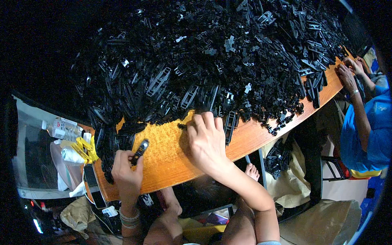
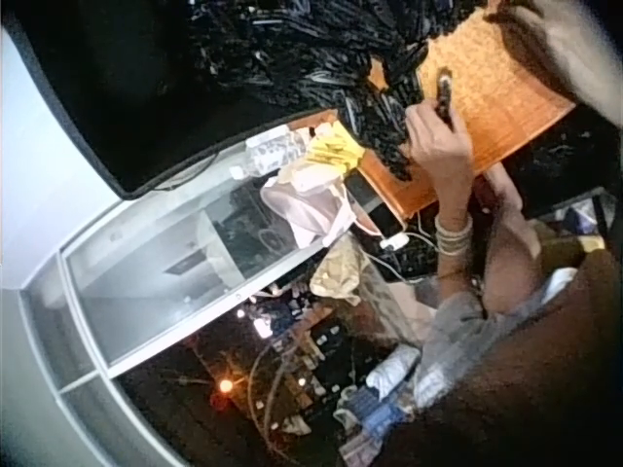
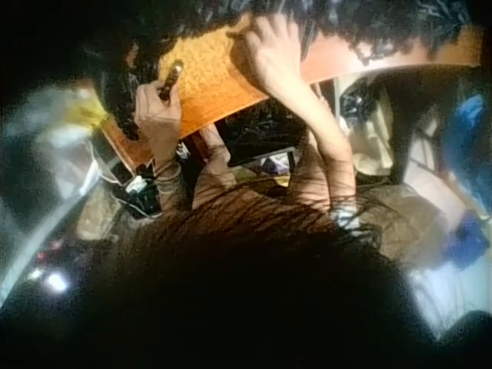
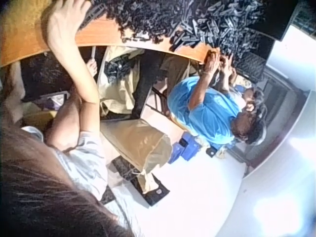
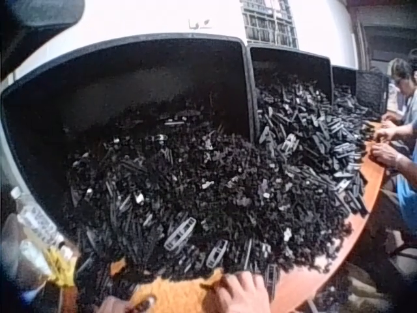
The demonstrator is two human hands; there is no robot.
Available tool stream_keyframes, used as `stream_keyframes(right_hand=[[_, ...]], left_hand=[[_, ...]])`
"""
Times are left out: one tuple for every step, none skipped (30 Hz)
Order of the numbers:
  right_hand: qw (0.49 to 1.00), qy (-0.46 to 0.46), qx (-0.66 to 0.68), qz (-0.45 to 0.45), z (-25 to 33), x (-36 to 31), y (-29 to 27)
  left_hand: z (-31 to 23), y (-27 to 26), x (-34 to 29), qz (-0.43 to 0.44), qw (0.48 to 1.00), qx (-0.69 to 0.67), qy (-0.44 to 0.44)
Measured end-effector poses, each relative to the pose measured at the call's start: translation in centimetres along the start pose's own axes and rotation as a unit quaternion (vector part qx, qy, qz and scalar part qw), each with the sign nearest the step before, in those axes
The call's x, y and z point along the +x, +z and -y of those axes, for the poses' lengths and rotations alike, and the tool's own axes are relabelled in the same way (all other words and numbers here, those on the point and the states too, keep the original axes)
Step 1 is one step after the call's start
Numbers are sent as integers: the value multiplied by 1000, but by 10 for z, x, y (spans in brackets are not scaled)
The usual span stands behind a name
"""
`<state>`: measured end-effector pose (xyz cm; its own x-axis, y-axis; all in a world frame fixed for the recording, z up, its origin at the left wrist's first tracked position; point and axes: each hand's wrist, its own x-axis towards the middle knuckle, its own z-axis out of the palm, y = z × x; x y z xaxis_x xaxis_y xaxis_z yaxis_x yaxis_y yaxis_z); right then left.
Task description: The person assembles plastic components by picking up plastic pieces from a pile on the table and fitting them together by hand.
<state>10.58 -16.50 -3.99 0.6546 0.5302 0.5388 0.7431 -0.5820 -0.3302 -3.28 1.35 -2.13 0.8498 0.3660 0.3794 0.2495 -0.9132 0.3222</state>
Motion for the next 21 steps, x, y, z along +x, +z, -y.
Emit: stream_keyframes(right_hand=[[1000,-10,-4,-1,2,-1,2],[1000,-21,-7,-1,4,-3,3],[1000,-22,-5,1,4,-5,4],[999,-35,34,-14,3,-7,4],[996,-47,72,-29,2,-9,4],[990,-44,123,-48,6,-7,-3],[990,-44,124,-45,7,-9,-4],[978,-59,194,-47,8,-11,-6],[960,-74,264,-49,10,-13,-8],[951,-71,298,-43,14,-14,-12],[952,-70,296,-43,17,-15,-15],[944,-60,323,-25,20,-16,-18],[936,-50,349,-7,21,-17,-19],[939,-58,338,-5,20,-18,-18],[939,-57,338,-5,21,-19,-20],[943,-53,328,-4,21,-19,-23],[947,-50,318,-3,22,-19,-25],[947,-50,318,-3,23,-21,-26],[937,10,350,-7,27,-25,-26],[921,67,383,-10,29,-26,-27],[921,66,384,-10,30,-25,-29]], left_hand=[[-2,1,0,19,1000,-25,4],[-6,2,2,6,997,-53,53],[-9,4,4,-7,991,-82,101],[-14,5,1,-4,989,-133,69],[-19,6,-1,-3,989,-134,67],[-24,7,-4,20,982,-186,-11],[-26,7,-6,43,967,-235,-89],[-23,14,-5,25,966,-255,-44],[-25,14,-5,23,965,-256,-44],[-29,15,-7,65,922,-364,-110],[-32,15,-7,108,860,-468,-173],[-34,15,-7,129,841,-506,-145],[-36,14,-6,130,840,-506,-144],[-39,12,-6,137,813,-542,-161],[-41,11,-5,144,785,-576,-177],[-43,10,-6,144,785,-576,-177],[-44,10,-6,143,769,-596,-183],[-44,11,-6,142,752,-615,-190],[-43,13,-8,143,752,-615,-190],[-41,15,-12,149,764,-603,-175],[-38,17,-16,156,775,-591,-160]])
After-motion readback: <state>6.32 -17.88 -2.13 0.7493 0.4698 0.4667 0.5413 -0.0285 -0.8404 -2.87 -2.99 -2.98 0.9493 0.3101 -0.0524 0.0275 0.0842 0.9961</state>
